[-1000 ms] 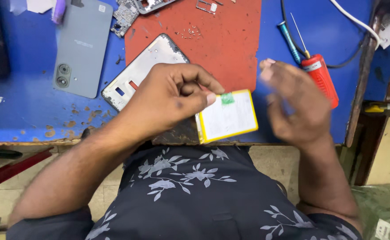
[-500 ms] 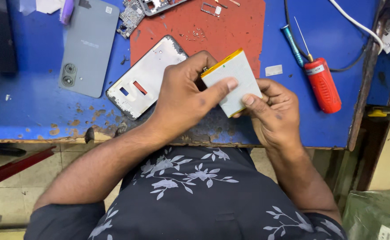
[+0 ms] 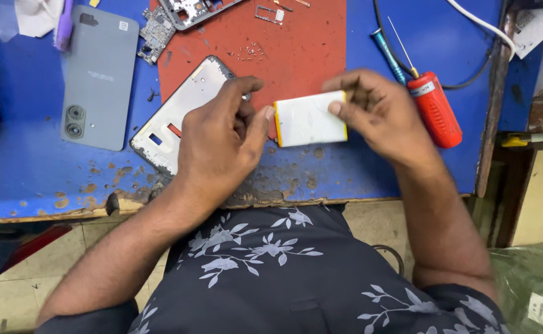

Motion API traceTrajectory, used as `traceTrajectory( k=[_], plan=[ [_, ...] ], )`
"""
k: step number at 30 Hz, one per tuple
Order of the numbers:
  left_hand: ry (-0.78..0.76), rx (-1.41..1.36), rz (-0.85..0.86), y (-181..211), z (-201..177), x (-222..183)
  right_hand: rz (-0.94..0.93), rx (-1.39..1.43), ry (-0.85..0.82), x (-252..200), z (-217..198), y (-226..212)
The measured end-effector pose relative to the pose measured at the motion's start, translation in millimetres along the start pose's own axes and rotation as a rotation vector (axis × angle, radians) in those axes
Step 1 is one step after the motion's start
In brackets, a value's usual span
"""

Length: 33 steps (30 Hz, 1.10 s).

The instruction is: The person disassembles a smartphone on a workbench, using a screwdriver to remove screws and a prying tool to separate the back cover. They disconnect internal connectors and remove the battery, then place the components on the table.

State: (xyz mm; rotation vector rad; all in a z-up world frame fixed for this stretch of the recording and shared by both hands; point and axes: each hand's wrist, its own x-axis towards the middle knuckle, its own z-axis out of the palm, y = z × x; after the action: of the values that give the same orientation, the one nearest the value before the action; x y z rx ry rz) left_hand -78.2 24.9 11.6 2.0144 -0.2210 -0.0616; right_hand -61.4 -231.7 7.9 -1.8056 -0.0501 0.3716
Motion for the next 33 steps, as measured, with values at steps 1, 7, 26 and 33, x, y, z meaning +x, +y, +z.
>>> traceTrajectory(
  k=[1, 7, 26, 33],
  plan=[
    [-0.006, 0.032, 0.031, 1.5, -0.8, 0.3, -0.056, -0.221, 0.090, 1.8, -4.6, -6.5],
    [-0.088, 0.255, 0.430, 0.4, 4.3, 6.0, -0.494, -1.273, 0.395, 12.7, -21.4, -16.3],
    [-0.124, 0.384, 0.480, -7.1, 15.6, 0.5, 0.037, 0.665, 0.433, 4.8, -35.7, -9.9],
    [-0.085, 0.492, 0.569, -21.9, 12.7, -19.6, -0.395, -0.476, 0.135, -9.8, 13.6, 2.2]
  ],
)
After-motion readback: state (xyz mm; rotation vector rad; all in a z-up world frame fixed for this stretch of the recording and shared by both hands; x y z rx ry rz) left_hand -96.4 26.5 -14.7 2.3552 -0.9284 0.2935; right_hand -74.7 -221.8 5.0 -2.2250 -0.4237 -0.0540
